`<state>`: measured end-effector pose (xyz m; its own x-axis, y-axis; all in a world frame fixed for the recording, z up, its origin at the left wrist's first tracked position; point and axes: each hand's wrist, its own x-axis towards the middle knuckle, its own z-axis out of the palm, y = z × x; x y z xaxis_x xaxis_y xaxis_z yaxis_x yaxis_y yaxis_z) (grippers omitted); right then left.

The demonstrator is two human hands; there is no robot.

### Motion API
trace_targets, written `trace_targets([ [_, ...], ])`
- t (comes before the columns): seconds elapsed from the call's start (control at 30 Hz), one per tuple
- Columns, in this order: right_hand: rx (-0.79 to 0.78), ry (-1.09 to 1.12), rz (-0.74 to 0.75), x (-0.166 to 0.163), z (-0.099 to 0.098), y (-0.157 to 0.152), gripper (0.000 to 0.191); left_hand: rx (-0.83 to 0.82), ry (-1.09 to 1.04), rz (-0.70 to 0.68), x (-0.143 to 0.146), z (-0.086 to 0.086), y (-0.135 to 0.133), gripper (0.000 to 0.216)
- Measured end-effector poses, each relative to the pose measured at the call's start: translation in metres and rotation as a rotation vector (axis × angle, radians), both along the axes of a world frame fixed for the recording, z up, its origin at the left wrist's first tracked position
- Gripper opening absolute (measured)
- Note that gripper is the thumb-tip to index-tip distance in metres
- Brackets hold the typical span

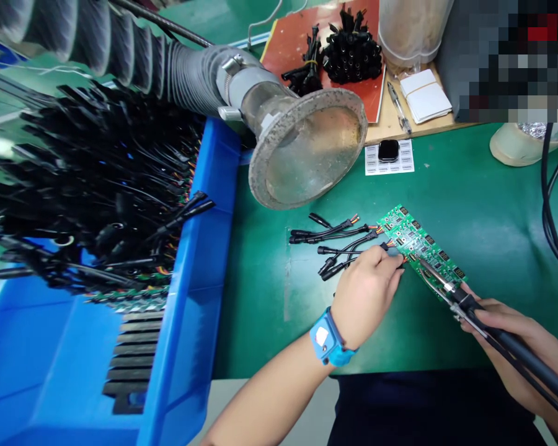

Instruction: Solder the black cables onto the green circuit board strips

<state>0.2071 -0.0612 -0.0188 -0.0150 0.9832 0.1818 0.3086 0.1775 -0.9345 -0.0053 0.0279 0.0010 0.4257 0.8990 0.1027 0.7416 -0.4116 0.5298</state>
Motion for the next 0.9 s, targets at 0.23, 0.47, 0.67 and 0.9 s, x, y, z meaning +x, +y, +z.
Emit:
trace_targets([
  [0.23, -0.016, 0.102, -0.055, -0.001, -0.003, 0.001, 0.029, 0.093, -0.053, 0.029, -0.018, 0.011, 0.014, 0.02],
  [0.47, -0.003, 0.05, -0.113, -0.001, 0.001, 0.001, 0.031, 0.204, 0.198, 0.396, -0.062, 0.003, 0.048, 0.013],
  [0.67, 0.04, 0.063, -0.129, -0.002, 0.003, 0.003, 0.031, 0.241, 0.023, 0.413, -0.06, 0.011, 0.047, 0.012],
  [0.9, 0.081, 0.013, -0.168, -0.011, 0.014, 0.011, 0.027, -0.308, -0.574, 0.106, -0.015, 0.029, 0.004, 0.023],
])
